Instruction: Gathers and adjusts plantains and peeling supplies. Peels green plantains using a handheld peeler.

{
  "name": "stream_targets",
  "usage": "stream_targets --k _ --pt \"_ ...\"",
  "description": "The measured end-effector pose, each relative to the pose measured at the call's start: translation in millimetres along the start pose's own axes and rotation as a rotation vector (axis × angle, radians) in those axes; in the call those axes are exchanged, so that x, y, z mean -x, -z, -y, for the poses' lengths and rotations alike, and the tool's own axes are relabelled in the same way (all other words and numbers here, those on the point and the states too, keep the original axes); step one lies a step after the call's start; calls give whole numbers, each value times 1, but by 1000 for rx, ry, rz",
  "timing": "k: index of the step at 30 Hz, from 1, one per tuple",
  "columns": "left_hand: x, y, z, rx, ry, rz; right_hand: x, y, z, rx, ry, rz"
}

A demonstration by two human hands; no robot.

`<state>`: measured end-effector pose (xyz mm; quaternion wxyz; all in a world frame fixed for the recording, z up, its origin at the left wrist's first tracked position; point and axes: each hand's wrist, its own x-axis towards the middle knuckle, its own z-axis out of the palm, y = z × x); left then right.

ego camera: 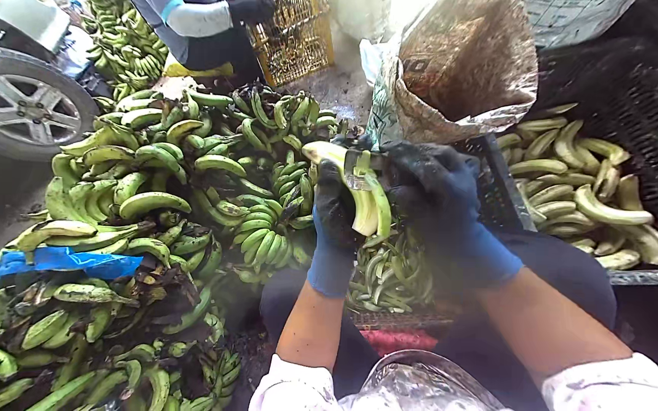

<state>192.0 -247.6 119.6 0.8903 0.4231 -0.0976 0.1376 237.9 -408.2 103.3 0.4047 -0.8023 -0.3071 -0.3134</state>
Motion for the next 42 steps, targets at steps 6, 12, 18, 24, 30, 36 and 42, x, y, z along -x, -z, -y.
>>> stream_targets --k 6,12,18,24,30,36,42 --pt "11 17 -25 -382 231 147 -1 8 -16 -30 13 64" --pt "5 26 -21 -356 350 216 -19 14 -42 137 -465 228" --pt "1 5 -19 206 122 -89 23 -10 7 60 191 -61" --pt "12 6 -21 -454 148 -130 17 -3 -5 28 78 13" --pt "18 1 -15 -793 230 12 -14 4 -39 30 -496 338" --pt "2 32 -27 24 281 -74 21 2 -12 44 156 72" --pt "22 10 -12 -280 141 -14 3 -7 1 -147 -139 199"
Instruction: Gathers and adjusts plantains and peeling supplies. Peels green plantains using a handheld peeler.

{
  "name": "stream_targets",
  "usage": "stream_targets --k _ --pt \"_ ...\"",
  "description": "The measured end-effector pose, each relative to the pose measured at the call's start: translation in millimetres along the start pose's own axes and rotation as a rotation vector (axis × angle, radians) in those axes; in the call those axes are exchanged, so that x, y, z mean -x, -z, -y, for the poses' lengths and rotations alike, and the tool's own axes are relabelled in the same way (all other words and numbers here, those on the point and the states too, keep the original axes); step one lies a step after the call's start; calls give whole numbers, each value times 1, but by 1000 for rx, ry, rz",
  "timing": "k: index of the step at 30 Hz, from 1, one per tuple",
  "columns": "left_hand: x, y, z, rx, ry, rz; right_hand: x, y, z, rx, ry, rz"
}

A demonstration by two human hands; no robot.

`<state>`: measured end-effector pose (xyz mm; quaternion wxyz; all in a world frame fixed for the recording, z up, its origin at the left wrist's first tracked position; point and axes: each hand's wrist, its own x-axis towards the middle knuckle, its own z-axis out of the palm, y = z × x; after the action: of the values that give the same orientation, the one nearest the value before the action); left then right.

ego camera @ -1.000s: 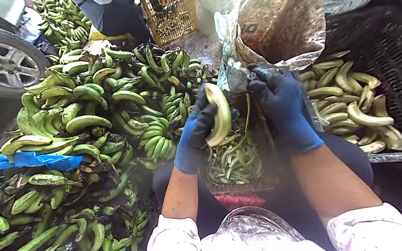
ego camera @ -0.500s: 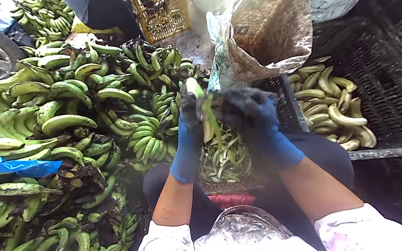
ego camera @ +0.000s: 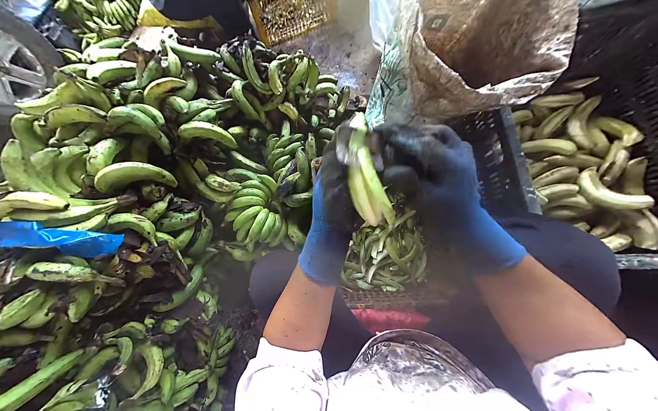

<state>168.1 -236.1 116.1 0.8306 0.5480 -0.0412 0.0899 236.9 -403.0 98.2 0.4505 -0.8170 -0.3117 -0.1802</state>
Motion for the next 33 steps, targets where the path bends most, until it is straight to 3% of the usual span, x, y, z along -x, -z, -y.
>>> stream_targets --k 3,5,6,9,11,12,15,18,20,23,26,28,30,33 --pt "-4 -8 5 -63 39 23 -13 1 -18 -317 -418 27" --pt "-7 -1 6 76 61 67 -12 7 -30 -362 -544 3" --pt "-11 5 8 154 71 64 -8 13 -33 -307 -485 6" --pt "-19 27 11 283 100 -15 6 38 -27 -20 -26 120" --pt "-20 28 5 218 146 -102 11 40 -18 91 182 188" --pt "-19 24 1 90 145 -143 12 36 -14 104 203 200" --pt "-9 16 -4 -460 19 -109 8 17 -13 96 14 115" --pt "-5 13 1 -449 -15 -53 -8 16 -24 165 -334 14" --pt "-4 17 -1 -307 28 -35 -16 26 -37 63 -488 -54" --pt "-12 27 6 -3 113 -125 -6 36 -36 -186 -243 1" --pt "-8 28 5 -200 35 -125 5 26 -17 -29 75 206" --pt "-3 13 3 -327 37 -119 6 17 -16 55 16 163" --pt "2 5 4 -356 91 -123 1 17 -25 119 -213 26" --pt "-3 13 -3 -267 107 -178 -9 30 -34 -153 -419 -128"
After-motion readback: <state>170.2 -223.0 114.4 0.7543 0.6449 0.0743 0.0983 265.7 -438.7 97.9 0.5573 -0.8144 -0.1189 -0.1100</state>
